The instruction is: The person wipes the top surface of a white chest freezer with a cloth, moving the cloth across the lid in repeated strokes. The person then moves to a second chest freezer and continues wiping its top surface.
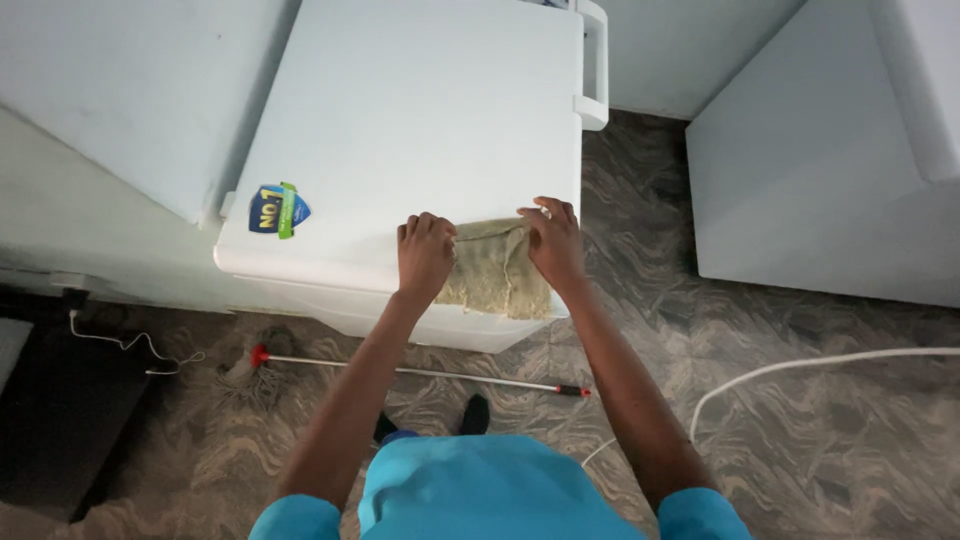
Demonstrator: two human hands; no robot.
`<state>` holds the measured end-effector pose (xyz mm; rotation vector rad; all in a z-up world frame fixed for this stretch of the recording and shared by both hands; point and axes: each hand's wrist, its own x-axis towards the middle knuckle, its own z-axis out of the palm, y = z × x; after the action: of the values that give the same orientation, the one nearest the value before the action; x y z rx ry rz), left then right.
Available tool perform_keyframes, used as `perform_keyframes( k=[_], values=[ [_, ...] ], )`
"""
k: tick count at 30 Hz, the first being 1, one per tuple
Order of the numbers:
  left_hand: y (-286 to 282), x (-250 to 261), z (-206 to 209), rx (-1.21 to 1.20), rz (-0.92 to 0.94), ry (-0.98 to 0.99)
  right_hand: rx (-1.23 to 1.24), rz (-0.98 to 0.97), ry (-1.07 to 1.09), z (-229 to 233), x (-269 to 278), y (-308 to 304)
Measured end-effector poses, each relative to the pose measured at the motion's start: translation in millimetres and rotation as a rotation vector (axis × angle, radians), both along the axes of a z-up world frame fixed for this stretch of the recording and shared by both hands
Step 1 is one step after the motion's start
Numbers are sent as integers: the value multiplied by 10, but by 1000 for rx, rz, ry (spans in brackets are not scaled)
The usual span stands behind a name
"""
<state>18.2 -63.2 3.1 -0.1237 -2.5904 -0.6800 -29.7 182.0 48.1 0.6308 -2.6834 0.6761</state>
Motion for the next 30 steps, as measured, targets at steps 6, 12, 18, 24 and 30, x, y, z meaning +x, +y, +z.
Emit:
perform_keyframes(
  k=[6,12,18,24,30],
  values=[
    [214,327,262,30,-157,-102,213,267,-169,192,174,-74],
    [335,397,107,41,-144,-40,211,232,-160,-64,-14,139],
    [110,153,22,36,34,-25,-39,83,-92,-404,-240,633],
    [19,39,104,9,40,-88,176,-193,192,-468,-257,800],
    [59,13,125,21,33,-31,-188,-117,-287,-50,-186,180]
  ],
)
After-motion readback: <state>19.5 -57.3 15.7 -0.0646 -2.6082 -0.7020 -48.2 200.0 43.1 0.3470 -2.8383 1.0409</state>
